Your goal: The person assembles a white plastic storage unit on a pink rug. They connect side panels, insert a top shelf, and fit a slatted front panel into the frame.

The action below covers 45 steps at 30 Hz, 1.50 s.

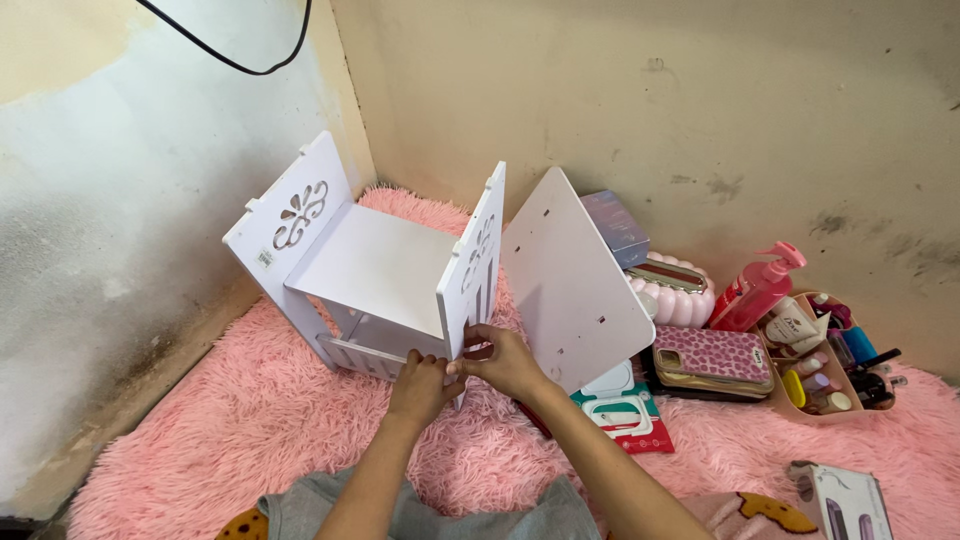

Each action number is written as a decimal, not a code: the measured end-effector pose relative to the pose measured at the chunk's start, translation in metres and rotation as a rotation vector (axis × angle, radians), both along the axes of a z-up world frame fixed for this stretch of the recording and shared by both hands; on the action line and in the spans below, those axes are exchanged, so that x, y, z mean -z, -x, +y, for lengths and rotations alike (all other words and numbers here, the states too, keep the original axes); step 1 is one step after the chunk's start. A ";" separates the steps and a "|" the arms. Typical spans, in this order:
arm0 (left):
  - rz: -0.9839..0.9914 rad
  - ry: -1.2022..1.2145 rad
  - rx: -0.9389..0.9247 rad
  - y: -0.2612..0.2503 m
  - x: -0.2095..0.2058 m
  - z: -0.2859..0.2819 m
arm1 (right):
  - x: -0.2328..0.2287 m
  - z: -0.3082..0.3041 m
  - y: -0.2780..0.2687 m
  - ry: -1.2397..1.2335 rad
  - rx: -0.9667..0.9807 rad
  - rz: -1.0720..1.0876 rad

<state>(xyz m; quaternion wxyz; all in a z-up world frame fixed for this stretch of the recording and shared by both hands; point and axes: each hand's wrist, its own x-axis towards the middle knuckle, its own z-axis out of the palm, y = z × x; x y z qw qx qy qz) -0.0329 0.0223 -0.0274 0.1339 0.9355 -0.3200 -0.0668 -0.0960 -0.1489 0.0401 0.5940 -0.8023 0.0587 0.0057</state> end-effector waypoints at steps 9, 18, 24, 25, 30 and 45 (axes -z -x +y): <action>-0.082 0.069 -0.047 0.021 -0.007 0.008 | 0.010 -0.005 0.004 -0.033 -0.016 -0.026; -0.089 0.437 -0.818 -0.044 0.039 0.108 | 0.046 0.011 0.023 0.232 0.054 0.120; 0.086 0.601 -0.716 -0.113 0.072 0.152 | 0.067 0.032 0.016 0.261 0.145 0.136; 0.145 0.638 -0.693 -0.120 0.075 0.154 | 0.069 0.032 0.015 0.269 0.145 0.137; 0.202 0.740 -0.700 -0.113 0.065 0.144 | 0.075 0.027 0.014 0.267 0.119 0.067; 0.185 0.735 -0.881 -0.079 0.006 0.113 | 0.078 0.017 0.006 0.277 0.023 0.079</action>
